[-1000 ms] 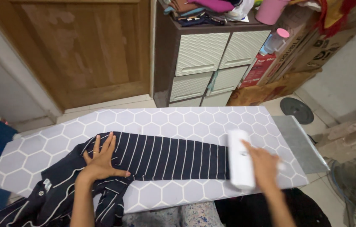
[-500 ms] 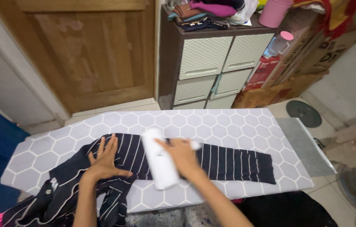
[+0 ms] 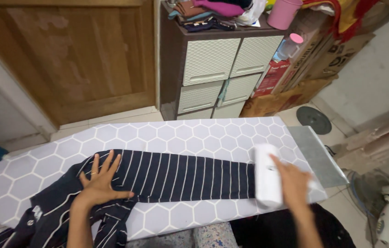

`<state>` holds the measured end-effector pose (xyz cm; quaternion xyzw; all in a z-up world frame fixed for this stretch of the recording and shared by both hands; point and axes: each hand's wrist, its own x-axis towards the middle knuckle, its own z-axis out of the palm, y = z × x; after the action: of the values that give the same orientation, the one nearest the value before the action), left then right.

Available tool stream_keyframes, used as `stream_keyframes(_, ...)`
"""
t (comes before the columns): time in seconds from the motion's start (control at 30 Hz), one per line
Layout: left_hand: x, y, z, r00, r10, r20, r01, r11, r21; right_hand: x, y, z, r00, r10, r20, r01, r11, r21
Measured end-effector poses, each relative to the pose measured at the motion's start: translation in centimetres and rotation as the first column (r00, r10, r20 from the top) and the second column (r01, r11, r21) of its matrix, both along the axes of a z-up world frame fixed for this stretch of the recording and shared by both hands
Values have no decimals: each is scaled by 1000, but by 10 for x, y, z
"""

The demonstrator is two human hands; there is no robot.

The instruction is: The person steams a black polo shirt and a striped polo shirt on an ironing board using a handheld garment steamer. They smooth the fabric with one hand while moving the steamer over the sleeves and body of each shirt.

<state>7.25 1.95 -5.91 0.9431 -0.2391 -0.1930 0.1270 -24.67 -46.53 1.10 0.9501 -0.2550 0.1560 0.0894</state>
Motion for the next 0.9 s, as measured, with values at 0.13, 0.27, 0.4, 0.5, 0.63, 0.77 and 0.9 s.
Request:
stream_keyframes(0.13,-1,0,-2,1000,-4,0,4,1000,-3,117,117,-4,886,456,88,-464,872,158)
stream_keyframes(0.27,-2,2,3,1000,5,-26,-5,1000,-13,201,248,-6,716,695,67,-692,694,198)
stream_keyframes(0.4,-4,3,6,1000,15,-26,-17,999,-47,213,285,-3,665,727,171,-747,644,166)
stream_keyframes(0.5,-4,1,8,999,23,-28,-24,999,-36,185,234,-9,764,640,83,-643,743,185)
stream_keyframes(0.63,-4,2,11,999,23,-40,-24,1000,-11,99,109,-22,948,285,-138,-262,951,167)
stream_keyframes(0.77,-5,0,6,999,21,-27,-21,1000,-19,-7,8,-23,957,-110,-267,107,994,-25)
stream_keyframes(0.9,-1,1,4,1000,10,-6,-10,1000,-20,-40,-18,-18,976,-184,-118,183,983,-17)
